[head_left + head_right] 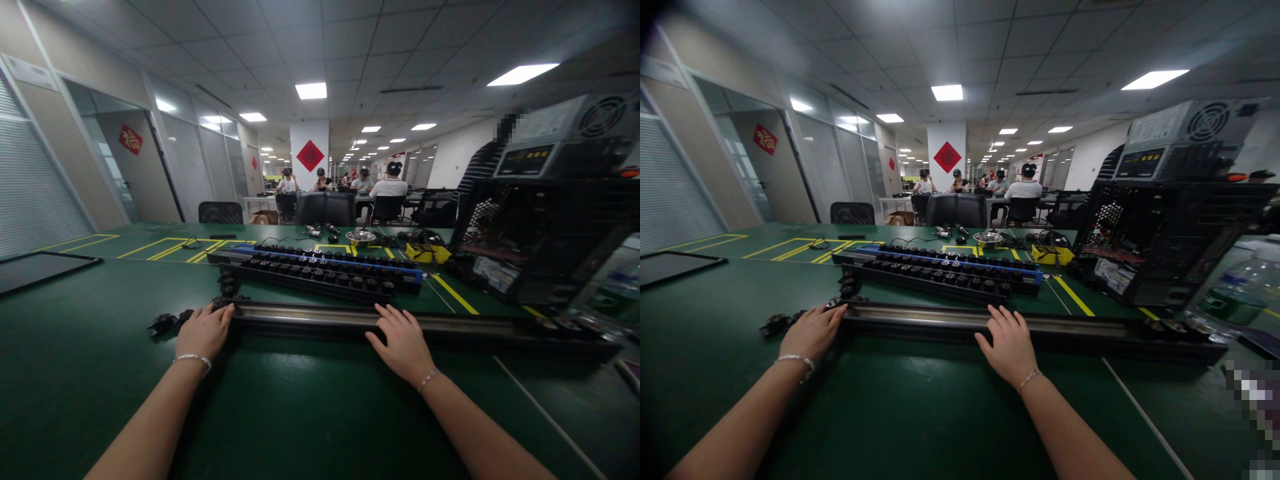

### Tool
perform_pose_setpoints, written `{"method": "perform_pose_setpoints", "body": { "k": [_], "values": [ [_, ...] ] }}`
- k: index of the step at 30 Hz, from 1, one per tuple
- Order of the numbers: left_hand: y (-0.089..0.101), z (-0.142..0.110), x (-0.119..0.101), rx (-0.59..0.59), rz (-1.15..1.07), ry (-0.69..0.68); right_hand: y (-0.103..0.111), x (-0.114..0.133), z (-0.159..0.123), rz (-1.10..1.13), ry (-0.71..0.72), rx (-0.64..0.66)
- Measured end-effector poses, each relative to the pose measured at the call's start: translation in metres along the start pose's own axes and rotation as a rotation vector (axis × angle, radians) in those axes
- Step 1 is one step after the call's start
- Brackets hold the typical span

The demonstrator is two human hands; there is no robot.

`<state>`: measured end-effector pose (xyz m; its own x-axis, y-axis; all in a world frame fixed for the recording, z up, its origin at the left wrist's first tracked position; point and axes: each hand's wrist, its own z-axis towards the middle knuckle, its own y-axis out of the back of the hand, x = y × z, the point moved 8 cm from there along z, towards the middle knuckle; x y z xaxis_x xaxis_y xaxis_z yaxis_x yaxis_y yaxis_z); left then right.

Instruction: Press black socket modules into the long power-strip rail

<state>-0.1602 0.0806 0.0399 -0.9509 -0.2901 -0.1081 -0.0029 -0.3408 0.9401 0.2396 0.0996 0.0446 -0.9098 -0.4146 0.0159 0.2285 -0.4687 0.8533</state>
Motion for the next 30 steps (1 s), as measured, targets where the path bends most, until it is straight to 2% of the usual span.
{"method": "perform_pose_setpoints", "body": {
  "k": [7,15,23,30],
  "values": [
    [-0.003,0.001,0.01,0.039,-0.037,0.082,-0.001,-0.001,0.0,0.001,0.003,0.007],
    [-0.008,0.0,0.012,0.06,-0.148,0.111,0.0,0.001,0.0,-0.011,-0.009,0.018],
    [-0.012,0.005,0.024,-0.044,-0.22,0.109,0.001,0.001,0.0,-0.021,0.002,-0.004],
    [-0.019,0.008,0.041,-0.007,-0.235,0.215,0.0,0.001,-0.001,-0.023,0.009,0.0]
  ]
}}
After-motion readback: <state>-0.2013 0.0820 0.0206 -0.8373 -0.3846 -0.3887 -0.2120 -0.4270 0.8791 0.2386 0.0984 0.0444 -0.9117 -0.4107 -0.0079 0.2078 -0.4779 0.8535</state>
